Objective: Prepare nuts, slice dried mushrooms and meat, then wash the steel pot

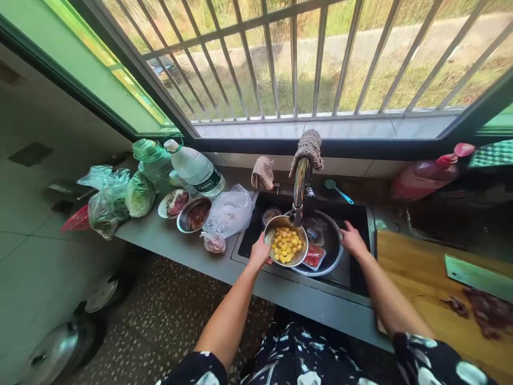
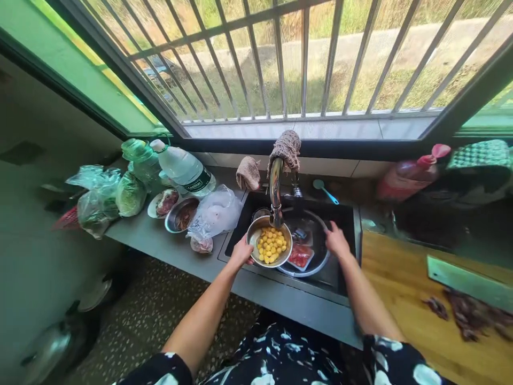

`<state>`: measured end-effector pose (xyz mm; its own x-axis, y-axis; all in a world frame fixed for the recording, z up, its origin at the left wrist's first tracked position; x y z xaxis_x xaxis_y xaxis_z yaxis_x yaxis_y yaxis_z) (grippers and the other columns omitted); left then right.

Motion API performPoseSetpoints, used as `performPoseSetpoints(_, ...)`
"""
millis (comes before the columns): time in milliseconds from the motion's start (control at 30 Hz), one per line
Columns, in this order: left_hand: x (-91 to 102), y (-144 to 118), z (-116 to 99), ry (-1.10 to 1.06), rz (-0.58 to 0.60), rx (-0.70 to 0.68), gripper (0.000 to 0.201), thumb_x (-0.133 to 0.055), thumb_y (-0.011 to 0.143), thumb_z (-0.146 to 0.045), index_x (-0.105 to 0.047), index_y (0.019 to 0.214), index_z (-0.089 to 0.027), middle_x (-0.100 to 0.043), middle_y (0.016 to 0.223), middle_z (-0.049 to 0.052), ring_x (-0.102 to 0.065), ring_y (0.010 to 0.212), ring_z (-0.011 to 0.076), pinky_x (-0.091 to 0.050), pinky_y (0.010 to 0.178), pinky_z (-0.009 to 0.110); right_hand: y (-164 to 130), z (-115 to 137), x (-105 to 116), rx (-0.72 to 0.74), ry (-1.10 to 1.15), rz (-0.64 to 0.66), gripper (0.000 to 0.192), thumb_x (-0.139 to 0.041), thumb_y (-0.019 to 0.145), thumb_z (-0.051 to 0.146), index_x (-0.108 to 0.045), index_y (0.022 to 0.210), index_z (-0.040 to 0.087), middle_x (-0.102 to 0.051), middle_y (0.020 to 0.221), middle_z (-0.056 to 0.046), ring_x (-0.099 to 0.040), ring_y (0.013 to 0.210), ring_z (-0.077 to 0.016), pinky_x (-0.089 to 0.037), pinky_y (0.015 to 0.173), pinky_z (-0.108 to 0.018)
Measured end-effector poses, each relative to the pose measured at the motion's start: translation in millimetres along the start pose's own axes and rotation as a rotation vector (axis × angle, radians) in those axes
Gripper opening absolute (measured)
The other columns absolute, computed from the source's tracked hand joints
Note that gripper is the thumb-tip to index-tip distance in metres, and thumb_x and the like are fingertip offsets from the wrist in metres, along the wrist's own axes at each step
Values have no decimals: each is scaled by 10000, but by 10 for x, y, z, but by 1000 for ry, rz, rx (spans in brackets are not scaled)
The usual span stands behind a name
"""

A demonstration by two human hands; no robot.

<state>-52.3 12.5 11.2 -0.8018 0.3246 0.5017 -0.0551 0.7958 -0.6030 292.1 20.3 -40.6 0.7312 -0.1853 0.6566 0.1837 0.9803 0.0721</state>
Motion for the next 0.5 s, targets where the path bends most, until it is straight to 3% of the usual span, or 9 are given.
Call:
performPoseSetpoints(100,-11,-6,-35,19,-9,-3,613,-374,738,-138,-235,1318,-279,-634,723,39,-598,466,151,-465,424,223,-114,224,-432,87,-100,-110,312,-467,755,358,-670,824,131,-545,1096,-153,-464,1028,-248,-317,936,-390)
performPoseSetpoints(233,-23,-47,-108,80,-42,-8,610,-382,747,-151,-231,1325,-276,-642,753,42,-591,458,141,-459,429,213,-236,706,-1126,255,110,-110,413,-410,796,358,-538,1129,149,-498,1199,-100,-405,1136,-196,-296,991,-372)
performPoseSetpoints(333,-5,-101,-168,189,-112,-8,624,-392,760,-166,-195,1340,-281,-650,817,42,-592,476,133,-465,468,218,-230,752,-1467,88,329,-183,439,-383,797,358,-513,1155,140,-480,1228,-103,-407,1145,-185,-291,995,-381)
performPoseSetpoints(500,73,-197,-305,460,-272,-87,634,-437,747,-176,-226,1335,-284,-646,880,57,-626,672,164,-467,618,240,-195,502,-1820,-329,747,-285,451,-428,731,387,-575,1064,121,-573,1119,-100,-503,1037,-177,-346,940,-353)
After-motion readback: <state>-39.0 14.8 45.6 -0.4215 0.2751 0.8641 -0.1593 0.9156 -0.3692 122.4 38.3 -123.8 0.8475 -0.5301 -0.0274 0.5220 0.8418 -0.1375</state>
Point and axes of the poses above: each hand's wrist, its own y-axis towards the middle knuckle, its own x-axis out of the back of the hand, z = x × y, the point moved 2 cm from there along y, towards the middle knuckle
